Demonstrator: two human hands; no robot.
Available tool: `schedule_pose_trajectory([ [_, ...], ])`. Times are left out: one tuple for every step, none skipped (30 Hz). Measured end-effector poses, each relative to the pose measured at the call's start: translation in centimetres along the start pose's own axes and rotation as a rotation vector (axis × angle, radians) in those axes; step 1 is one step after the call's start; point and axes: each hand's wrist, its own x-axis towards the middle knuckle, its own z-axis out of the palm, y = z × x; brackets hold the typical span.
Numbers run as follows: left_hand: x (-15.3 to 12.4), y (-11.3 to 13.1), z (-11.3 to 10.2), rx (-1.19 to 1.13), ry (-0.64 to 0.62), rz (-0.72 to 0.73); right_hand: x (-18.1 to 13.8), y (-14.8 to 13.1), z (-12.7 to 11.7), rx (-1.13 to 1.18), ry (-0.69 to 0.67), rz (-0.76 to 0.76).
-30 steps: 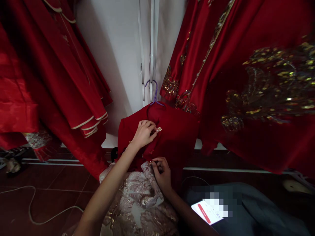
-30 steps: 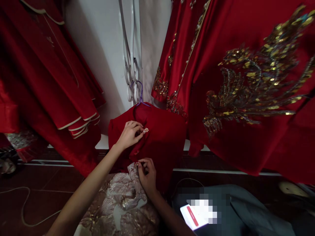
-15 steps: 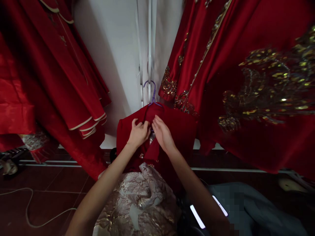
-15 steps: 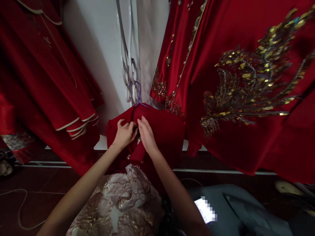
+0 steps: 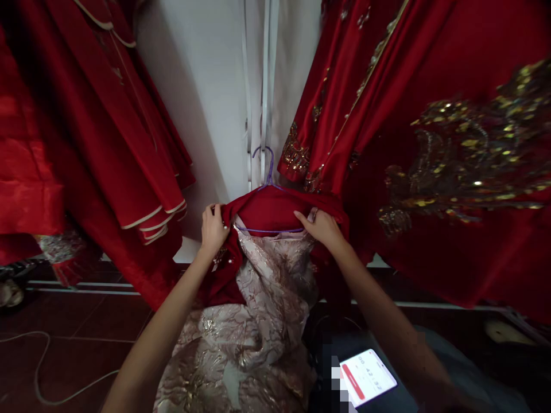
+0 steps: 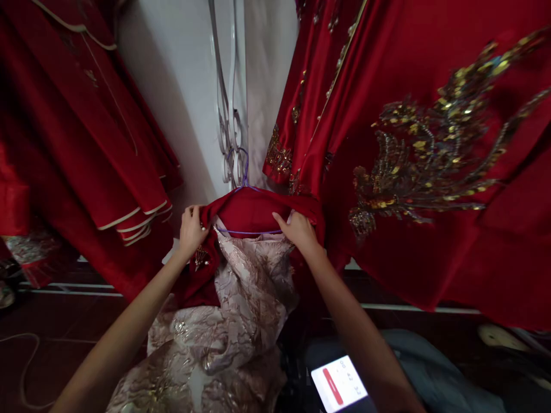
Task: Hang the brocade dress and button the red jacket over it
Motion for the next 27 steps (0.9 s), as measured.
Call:
schedule_pose_trajectory([
  [0.5,-0.3,-0.2,0.013,-0.046,-0.044,0.4,0.2,-1.3,-0.007,-0.083,-0.076],
  [1.2,-0.6,-0.6,0.02,-0.078,-0.096,0.8,0.3,-2.7,0.008,-0.183,-0.167],
  [1.8,-1.1,-1.0,0.014,-0.096,-0.143,1.2,0.3,-4.1,0.025,-0.294,-0.242],
  [2.4,-1.6,-1.4,-0.012,-0.104,-0.181,1.6,0.2,-5.4,0.04,-0.4,-0.289],
  [2.8,-2.3,-1.9,-0.067,-0.117,-0.206,1.9,0.1,-6.6,0.056,-0.51,-0.315],
  [3.1,-3.0,-2.4,-0.156,-0.149,-0.238,2.2,-0.1,-7.8,0.071,-0.61,-0.316],
  [3.2,-3.8,-2.8,-0.277,-0.213,-0.282,2.4,-0.3,-8.8,0.09,-0.697,-0.298],
  [3.0,-4.7,-3.3,-0.417,-0.313,-0.342,2.6,-0.4,-9.6,0.117,-0.769,-0.271],
  [2.5,-5.6,-3.7,-0.557,-0.435,-0.418,2.7,-0.5,-10.2,0.148,-0.82,-0.242],
  [1.9,-6.5,-4.0,-0.675,-0.559,-0.493,2.8,-0.4,-10.6,0.182,-0.848,-0.216],
  [1.1,-7.5,-4.3,-0.749,-0.669,-0.546,2.8,-0.3,-10.7,0.217,-0.852,-0.199],
  [0.3,-8.4,-4.4,-0.77,-0.738,-0.566,2.7,0.0,-10.6,0.252,-0.839,-0.193],
  [-0.5,-9.2,-4.5,-0.745,-0.783,-0.555,2.7,0.4,-10.2,0.285,-0.809,-0.198],
  [-1.1,-9.9,-4.4,-0.688,-0.797,-0.519,2.7,0.9,-9.6,0.315,-0.761,-0.214],
  [-1.6,-10.3,-4.2,-0.618,-0.786,-0.457,2.6,1.4,-8.8,0.345,-0.696,-0.238],
  [-1.7,-10.5,-3.9,-0.553,-0.749,-0.376,2.6,1.9,-7.9,0.373,-0.618,-0.268],
  [-1.7,-10.4,-3.6,-0.504,-0.684,-0.281,2.6,2.5,-7.0,0.394,-0.531,-0.299],
  [-1.4,-10.0,-3.3,-0.476,-0.596,-0.181,2.6,3.0,-6.1,0.408,-0.447,-0.328],
  [-1.0,-9.3,-2.9,-0.466,-0.498,-0.086,2.7,3.5,-5.3,0.414,-0.372,-0.348],
  [-0.4,-8.5,-2.6,-0.466,-0.401,-0.002,2.8,4.0,-4.6,0.414,-0.305,-0.355],
  [0.2,-7.6,-2.2,-0.465,-0.321,0.06,3.0,4.5,-3.9,0.406,-0.245,-0.347],
  [0.8,-6.6,-2.0,-0.456,-0.277,0.096,3.0,4.9,-3.3,0.394,-0.193,-0.333],
  [1.3,-5.7,-1.7,-0.439,-0.268,0.117,3.1,5.3,-2.8,0.383,-0.149,-0.317],
  [1.8,-5.0,-1.5,-0.417,-0.279,0.129,3.1,5.6,-2.4,0.373,-0.111,-0.308],
  [2.2,-4.5,-1.4,-0.392,-0.3,0.132,2.9,5.8,-2.0,0.367,-0.08,-0.308],
  [2.4,-4.1,-1.3,-0.369,-0.313,0.128,2.7,6.0,-1.6,0.365,-0.056,-0.319],
  [2.5,-4.0,-1.2,-0.349,-0.312,0.121,2.4,6.1,-1.3,0.373,-0.028,-0.331],
])
